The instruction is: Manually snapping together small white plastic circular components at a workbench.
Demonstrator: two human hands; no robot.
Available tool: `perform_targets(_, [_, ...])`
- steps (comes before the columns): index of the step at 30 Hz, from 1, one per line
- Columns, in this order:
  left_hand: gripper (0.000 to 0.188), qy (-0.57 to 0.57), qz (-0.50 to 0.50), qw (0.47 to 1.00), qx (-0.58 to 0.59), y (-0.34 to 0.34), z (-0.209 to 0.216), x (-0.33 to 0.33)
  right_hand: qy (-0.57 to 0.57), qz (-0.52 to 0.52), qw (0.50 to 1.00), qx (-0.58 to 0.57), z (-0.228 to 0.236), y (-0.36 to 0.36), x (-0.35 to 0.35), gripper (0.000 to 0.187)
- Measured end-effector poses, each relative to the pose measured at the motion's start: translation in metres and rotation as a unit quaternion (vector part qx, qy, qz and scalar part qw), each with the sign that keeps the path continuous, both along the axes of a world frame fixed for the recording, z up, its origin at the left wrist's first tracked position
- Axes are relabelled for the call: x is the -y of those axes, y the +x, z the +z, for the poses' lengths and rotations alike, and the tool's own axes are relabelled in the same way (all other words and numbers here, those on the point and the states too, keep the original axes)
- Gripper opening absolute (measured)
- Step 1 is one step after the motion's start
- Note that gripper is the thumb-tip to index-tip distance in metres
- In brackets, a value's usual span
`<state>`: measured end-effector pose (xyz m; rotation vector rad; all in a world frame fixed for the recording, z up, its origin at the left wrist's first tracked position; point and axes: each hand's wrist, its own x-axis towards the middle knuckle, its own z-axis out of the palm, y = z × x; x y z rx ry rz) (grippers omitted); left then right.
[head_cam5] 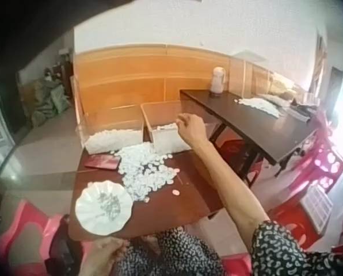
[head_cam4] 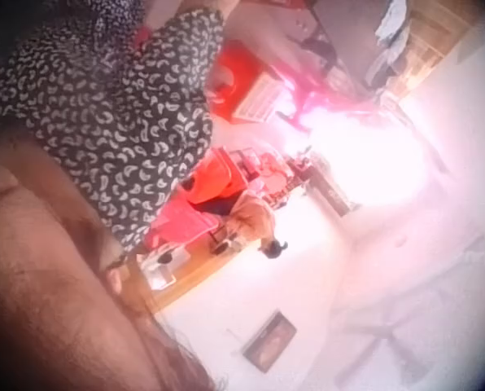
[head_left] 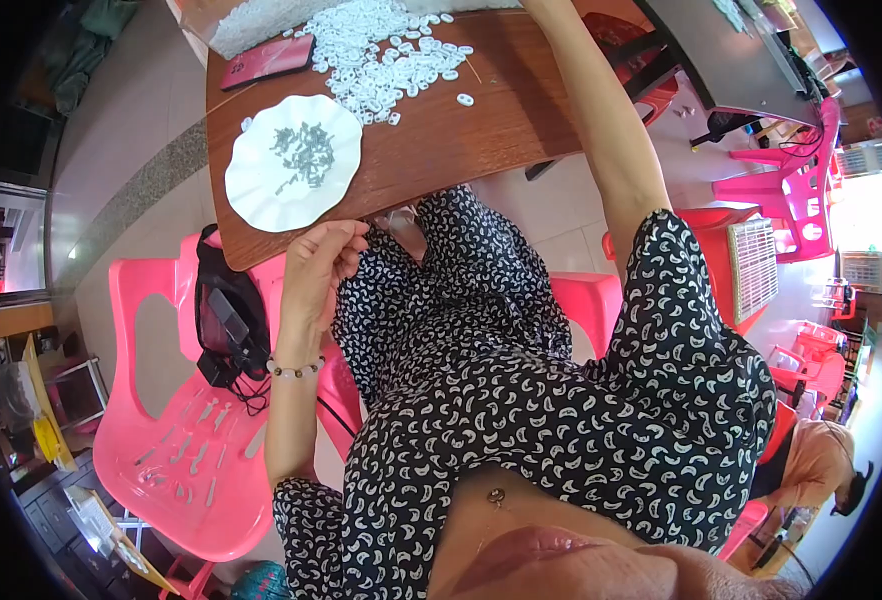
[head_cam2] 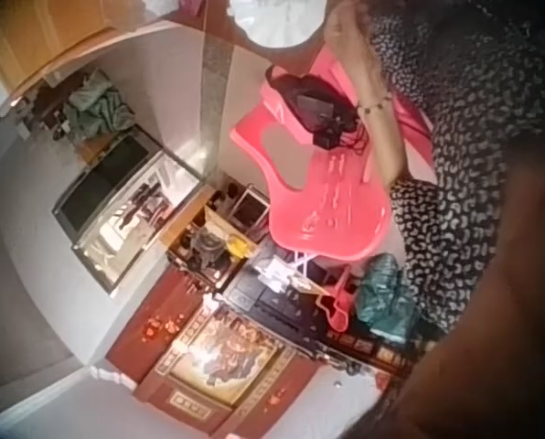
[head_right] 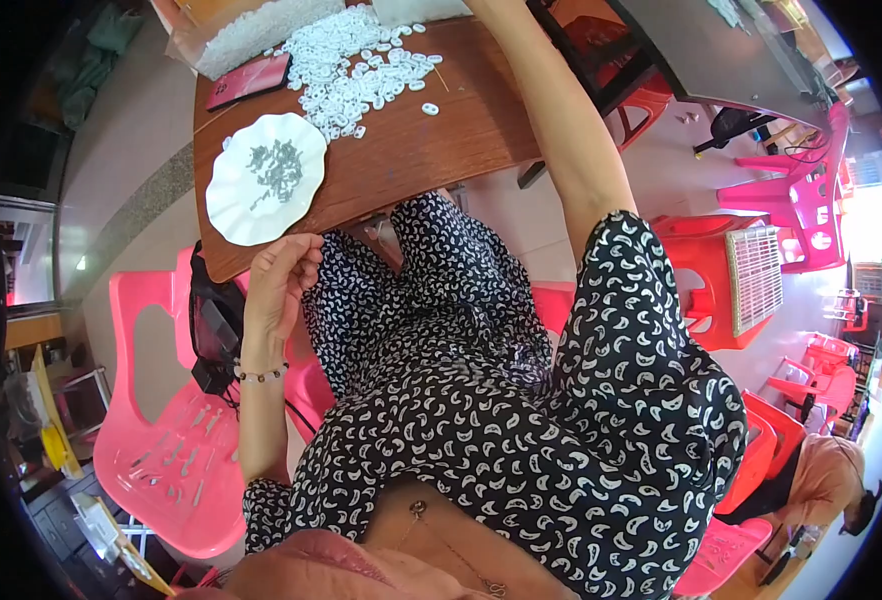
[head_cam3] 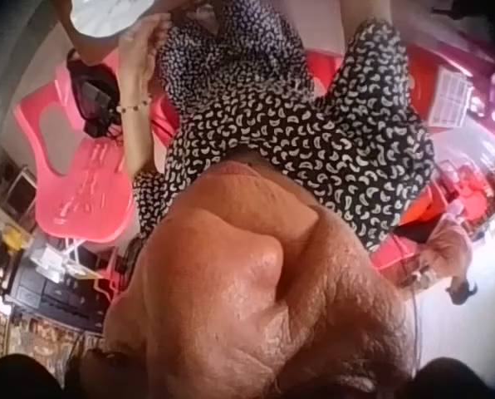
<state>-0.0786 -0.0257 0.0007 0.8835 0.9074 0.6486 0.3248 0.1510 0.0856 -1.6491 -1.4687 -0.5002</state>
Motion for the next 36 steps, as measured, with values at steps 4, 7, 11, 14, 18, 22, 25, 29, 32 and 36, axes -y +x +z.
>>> perform_targets(4, [0.019,-0.01,0.005,1.0,-0.013,-0.005,-0.007,0.001,-0.053,0.13,0.988,-0.07,-0.021,-0.048,0.048,0.024])
perform_targets(7, [0.019,-0.016,-0.01,1.0,-0.007,0.003,-0.009,-0.001,-0.115,0.204,0.971,-0.055,-0.069,-0.074,0.08,0.017])
perform_targets(11, [0.021,-0.013,-0.019,1.0,-0.008,0.007,-0.006,0.0,-0.186,0.253,0.949,-0.006,-0.103,-0.112,0.106,0.016])
perform_targets(14, [0.022,-0.015,-0.024,1.0,-0.003,0.008,-0.007,0.001,-0.198,0.242,0.95,0.003,-0.109,-0.13,0.113,0.018])
perform_targets(18, [0.022,-0.018,-0.017,1.0,-0.012,0.006,-0.007,0.004,-0.236,0.172,0.955,0.044,-0.111,-0.14,0.115,0.02])
perform_targets(22, [0.022,-0.02,-0.008,1.0,-0.009,0.009,-0.008,0.006,-0.22,0.157,0.961,0.058,-0.121,-0.136,0.114,0.018])
perform_targets(25, [0.022,-0.023,-0.009,1.0,-0.012,0.009,-0.009,0.004,-0.201,0.16,0.965,0.058,-0.126,-0.135,0.113,0.018])
perform_targets(29, [0.022,-0.02,-0.019,1.0,-0.009,0.011,-0.007,0.001,-0.202,0.156,0.966,0.046,-0.126,-0.133,0.111,0.019])
perform_targets(32, [0.022,-0.02,-0.019,0.999,-0.017,0.011,-0.004,0.001,-0.241,0.161,0.957,0.019,-0.122,-0.139,0.114,0.02])
perform_targets(36, [0.023,-0.01,-0.028,0.999,-0.023,0.011,-0.004,0.002,-0.228,0.176,0.957,-0.031,-0.119,-0.138,0.12,0.021])
